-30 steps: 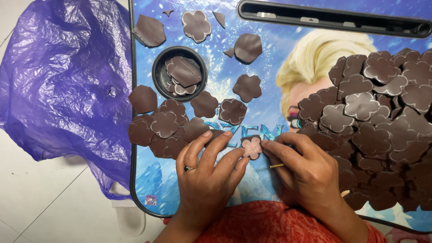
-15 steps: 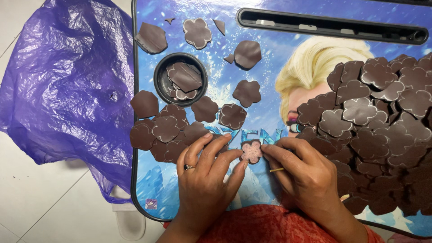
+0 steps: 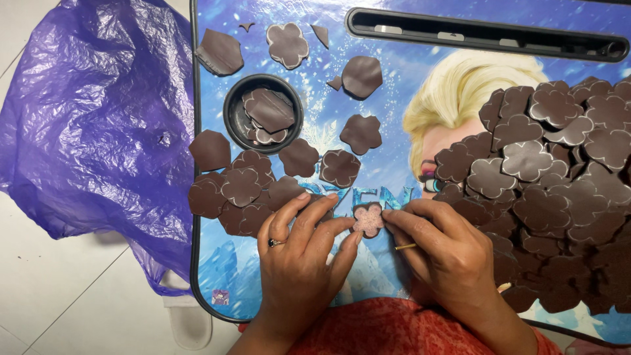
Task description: The person uses a small pointed tool to trace or refine the edges of flower-shaped paper cutouts on a Frozen-themed tray. They handle the cutouts one at a time, occasionally moving them between a small container and the tray surface.
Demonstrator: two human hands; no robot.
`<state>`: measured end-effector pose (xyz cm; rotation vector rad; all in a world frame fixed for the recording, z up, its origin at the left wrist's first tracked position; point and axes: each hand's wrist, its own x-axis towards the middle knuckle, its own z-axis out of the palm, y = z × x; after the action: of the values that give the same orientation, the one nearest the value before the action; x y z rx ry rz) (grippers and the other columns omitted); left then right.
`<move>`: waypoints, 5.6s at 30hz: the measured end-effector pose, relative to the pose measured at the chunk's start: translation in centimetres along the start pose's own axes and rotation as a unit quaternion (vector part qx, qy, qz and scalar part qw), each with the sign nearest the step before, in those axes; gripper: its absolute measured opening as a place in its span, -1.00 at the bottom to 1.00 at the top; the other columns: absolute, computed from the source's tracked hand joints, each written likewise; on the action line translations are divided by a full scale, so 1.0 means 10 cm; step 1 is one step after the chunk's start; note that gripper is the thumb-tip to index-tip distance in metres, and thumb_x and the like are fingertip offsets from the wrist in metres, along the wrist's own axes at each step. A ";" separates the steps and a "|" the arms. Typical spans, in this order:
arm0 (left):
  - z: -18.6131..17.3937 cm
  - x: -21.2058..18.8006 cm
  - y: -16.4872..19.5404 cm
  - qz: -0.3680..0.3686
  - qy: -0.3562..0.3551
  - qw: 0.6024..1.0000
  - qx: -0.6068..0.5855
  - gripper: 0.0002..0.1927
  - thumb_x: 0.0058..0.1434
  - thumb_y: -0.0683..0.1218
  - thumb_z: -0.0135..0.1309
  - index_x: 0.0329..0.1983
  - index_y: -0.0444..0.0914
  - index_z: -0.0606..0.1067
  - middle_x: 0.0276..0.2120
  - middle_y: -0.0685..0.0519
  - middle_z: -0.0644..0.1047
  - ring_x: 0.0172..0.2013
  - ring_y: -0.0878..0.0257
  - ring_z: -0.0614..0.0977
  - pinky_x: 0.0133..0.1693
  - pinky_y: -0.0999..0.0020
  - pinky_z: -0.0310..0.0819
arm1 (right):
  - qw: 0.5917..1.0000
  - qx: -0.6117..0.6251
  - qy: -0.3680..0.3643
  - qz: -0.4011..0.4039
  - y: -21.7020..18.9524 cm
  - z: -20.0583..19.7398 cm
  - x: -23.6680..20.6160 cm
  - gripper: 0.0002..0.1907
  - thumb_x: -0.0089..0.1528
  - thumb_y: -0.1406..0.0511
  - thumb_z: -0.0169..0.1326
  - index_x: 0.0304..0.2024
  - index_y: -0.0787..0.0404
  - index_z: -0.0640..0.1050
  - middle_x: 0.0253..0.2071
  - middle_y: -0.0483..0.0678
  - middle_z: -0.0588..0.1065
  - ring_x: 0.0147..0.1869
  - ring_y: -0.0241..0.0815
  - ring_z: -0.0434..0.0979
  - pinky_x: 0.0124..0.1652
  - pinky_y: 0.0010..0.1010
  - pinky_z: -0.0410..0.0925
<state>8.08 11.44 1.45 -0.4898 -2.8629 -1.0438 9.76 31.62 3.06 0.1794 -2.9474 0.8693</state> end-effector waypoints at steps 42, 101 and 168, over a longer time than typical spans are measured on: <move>0.12 -0.05 -0.14 0.021 0.017 0.999 0.040 -0.75 0.26 0.08 0.30 -0.06 0.01 0.54 0.13 0.20 0.48 0.24 0.15 0.41 0.19 0.15 0.25 | 0.999 0.016 -0.005 0.029 -0.04 0.07 0.08 -0.68 0.10 0.33 0.33 -0.10 0.18 0.63 -0.19 -0.03 0.54 -0.17 -0.09 0.63 -0.24 -0.33 0.46; 0.14 -0.35 -0.05 0.174 -0.049 0.924 0.337 -0.81 0.27 -0.03 -0.08 -0.15 -0.13 0.50 -0.61 0.14 0.35 -0.49 0.29 0.41 -0.38 0.37 0.18 | 0.992 0.085 -0.022 -0.087 -0.46 0.21 0.14 -0.93 0.33 0.38 0.06 -0.20 0.29 0.54 -0.21 0.00 0.58 -0.03 -0.02 0.65 -0.03 -0.28 0.45; 0.04 -0.31 -0.10 0.196 -0.065 0.924 0.321 -0.42 0.24 0.00 -0.08 0.29 -0.33 0.41 -0.58 0.14 0.36 -0.48 0.26 0.45 -0.38 0.36 0.25 | 0.996 0.057 0.056 -0.043 -0.47 0.20 0.28 -0.90 0.38 0.38 0.08 -0.19 0.32 0.55 -0.21 0.02 0.58 -0.02 0.01 0.66 -0.02 -0.28 0.47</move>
<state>10.69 10.12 0.09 -1.0205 -2.7969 0.0024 7.57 26.33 4.21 0.2516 -2.7667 1.0022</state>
